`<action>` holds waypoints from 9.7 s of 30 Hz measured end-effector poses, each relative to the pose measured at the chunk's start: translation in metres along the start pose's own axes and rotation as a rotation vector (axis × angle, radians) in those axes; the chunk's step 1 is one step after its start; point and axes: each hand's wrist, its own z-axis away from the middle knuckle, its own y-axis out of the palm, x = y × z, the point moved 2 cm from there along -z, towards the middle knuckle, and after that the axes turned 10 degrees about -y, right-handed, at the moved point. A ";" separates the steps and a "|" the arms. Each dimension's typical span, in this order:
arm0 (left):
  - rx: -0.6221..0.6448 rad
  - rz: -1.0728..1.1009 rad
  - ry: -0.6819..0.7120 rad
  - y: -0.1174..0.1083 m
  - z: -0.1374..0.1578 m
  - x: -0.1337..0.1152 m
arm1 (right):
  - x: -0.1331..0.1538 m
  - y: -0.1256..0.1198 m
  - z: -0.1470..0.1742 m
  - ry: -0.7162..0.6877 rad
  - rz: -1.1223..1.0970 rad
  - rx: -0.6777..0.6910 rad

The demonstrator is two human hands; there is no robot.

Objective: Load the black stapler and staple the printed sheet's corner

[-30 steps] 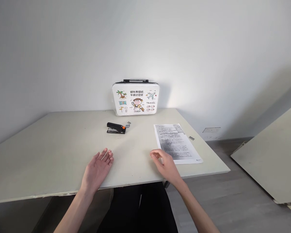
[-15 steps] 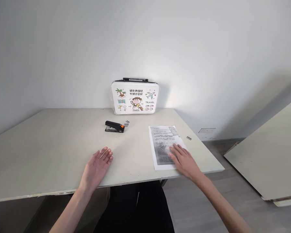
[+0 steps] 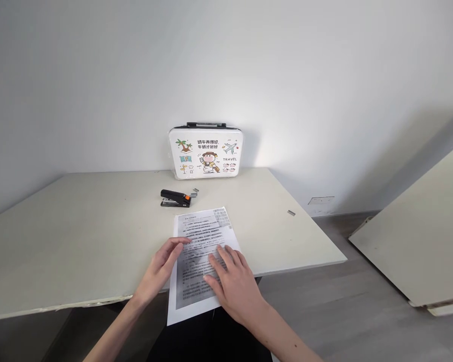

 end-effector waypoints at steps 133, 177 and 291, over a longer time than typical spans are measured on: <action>0.234 -0.885 0.426 0.030 -0.089 -0.023 | -0.121 -0.004 -0.028 0.559 -0.850 -0.321; 0.209 -0.920 0.506 0.026 -0.089 -0.032 | -0.114 -0.012 -0.028 0.535 -0.820 -0.314; 0.225 -1.149 0.292 -0.090 0.038 0.022 | -0.110 -0.013 -0.021 0.464 -0.767 -0.223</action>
